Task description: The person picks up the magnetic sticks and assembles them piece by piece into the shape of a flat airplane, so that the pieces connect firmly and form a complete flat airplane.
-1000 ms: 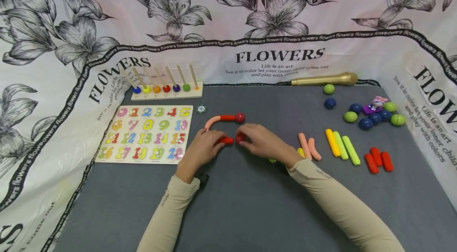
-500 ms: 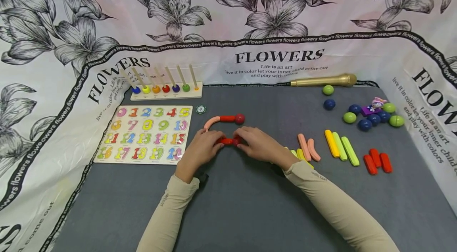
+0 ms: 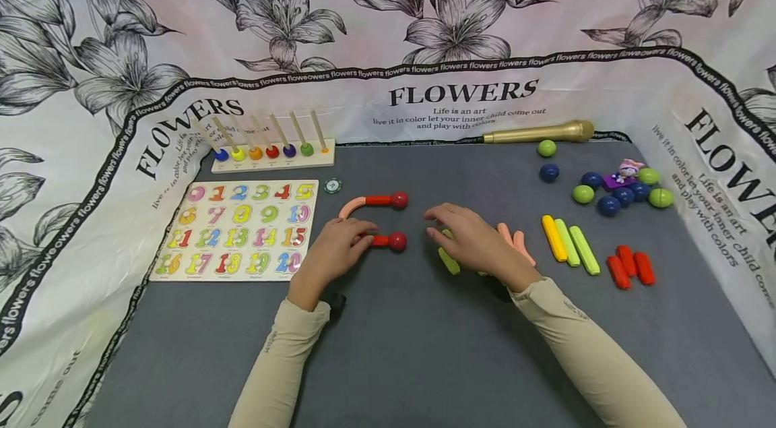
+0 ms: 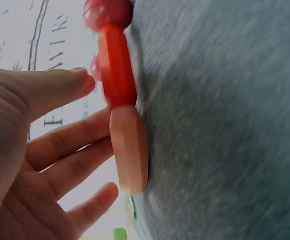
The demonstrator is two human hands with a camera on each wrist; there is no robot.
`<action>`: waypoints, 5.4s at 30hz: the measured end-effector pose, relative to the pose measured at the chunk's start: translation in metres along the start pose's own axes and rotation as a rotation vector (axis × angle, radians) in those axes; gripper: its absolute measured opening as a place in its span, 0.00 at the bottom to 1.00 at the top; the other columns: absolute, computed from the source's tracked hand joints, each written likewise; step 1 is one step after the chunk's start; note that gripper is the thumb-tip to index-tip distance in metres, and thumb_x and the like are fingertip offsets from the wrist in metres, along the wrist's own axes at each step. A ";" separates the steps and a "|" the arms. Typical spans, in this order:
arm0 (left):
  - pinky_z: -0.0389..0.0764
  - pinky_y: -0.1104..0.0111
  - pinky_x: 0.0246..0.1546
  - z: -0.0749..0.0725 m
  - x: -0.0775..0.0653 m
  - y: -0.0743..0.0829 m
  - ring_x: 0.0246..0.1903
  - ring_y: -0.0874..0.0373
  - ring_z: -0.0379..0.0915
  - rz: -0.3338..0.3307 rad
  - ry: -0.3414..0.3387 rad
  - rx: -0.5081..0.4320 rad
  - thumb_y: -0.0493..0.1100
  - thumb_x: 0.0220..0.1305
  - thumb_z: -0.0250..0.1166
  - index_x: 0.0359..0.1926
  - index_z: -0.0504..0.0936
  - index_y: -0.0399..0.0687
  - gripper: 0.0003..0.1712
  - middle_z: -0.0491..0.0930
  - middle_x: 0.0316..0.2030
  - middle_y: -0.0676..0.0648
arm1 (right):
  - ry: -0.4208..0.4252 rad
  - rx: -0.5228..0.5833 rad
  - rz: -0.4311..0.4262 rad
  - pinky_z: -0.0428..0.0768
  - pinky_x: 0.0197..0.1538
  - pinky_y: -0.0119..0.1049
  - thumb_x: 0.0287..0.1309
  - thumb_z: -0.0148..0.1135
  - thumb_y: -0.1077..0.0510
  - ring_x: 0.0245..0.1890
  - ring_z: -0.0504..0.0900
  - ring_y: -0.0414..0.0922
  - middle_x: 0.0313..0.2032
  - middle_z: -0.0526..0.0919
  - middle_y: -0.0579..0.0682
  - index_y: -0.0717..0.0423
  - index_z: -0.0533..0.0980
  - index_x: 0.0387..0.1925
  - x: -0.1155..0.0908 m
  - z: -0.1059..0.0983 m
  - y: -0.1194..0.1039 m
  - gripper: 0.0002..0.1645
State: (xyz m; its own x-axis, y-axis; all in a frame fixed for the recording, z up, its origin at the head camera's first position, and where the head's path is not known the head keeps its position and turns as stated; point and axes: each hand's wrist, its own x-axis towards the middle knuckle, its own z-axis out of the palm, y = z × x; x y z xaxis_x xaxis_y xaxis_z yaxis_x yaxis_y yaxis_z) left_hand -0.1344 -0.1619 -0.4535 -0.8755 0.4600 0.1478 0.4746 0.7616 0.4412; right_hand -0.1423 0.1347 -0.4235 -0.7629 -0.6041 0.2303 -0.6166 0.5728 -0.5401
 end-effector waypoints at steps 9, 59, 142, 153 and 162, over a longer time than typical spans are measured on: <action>0.79 0.52 0.39 -0.013 -0.004 -0.016 0.35 0.48 0.78 -0.136 0.151 -0.090 0.39 0.75 0.69 0.60 0.86 0.37 0.17 0.83 0.42 0.39 | 0.087 -0.014 0.104 0.84 0.47 0.52 0.73 0.66 0.66 0.46 0.86 0.53 0.50 0.86 0.58 0.65 0.82 0.56 -0.038 -0.031 0.019 0.13; 0.73 0.44 0.64 -0.019 0.013 -0.024 0.59 0.38 0.73 -0.349 -0.052 -0.196 0.41 0.80 0.63 0.74 0.72 0.33 0.29 0.76 0.63 0.31 | 0.028 -0.329 0.739 0.70 0.28 0.55 0.66 0.59 0.63 0.25 0.72 0.59 0.25 0.70 0.58 0.59 0.68 0.24 -0.176 -0.107 0.085 0.14; 0.69 0.63 0.35 -0.020 0.047 -0.048 0.37 0.48 0.71 -0.480 -0.099 -0.215 0.42 0.76 0.67 0.54 0.82 0.38 0.13 0.75 0.37 0.43 | -0.033 0.487 0.560 0.79 0.32 0.31 0.76 0.61 0.61 0.28 0.80 0.42 0.42 0.85 0.61 0.70 0.77 0.66 0.129 0.034 0.060 0.24; 0.70 0.63 0.36 -0.017 0.047 -0.047 0.37 0.48 0.71 -0.466 -0.102 -0.217 0.42 0.76 0.66 0.55 0.81 0.37 0.14 0.75 0.37 0.43 | -0.079 0.424 0.541 0.80 0.34 0.32 0.77 0.58 0.59 0.32 0.83 0.46 0.45 0.86 0.65 0.72 0.74 0.69 0.123 0.028 0.058 0.27; 0.71 0.60 0.38 -0.017 0.042 -0.048 0.37 0.48 0.71 -0.441 -0.076 -0.242 0.42 0.76 0.66 0.57 0.82 0.36 0.16 0.77 0.38 0.42 | -0.050 0.449 0.471 0.85 0.50 0.47 0.81 0.55 0.58 0.47 0.88 0.60 0.55 0.85 0.69 0.73 0.72 0.71 0.089 0.000 0.058 0.27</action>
State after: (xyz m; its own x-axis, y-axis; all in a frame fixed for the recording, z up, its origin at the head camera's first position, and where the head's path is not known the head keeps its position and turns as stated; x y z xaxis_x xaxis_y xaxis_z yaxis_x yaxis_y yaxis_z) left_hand -0.1956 -0.1868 -0.4535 -0.9747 0.1567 -0.1595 0.0185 0.7676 0.6407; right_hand -0.2461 0.1145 -0.4341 -0.9151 -0.3762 -0.1452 -0.0694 0.5018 -0.8622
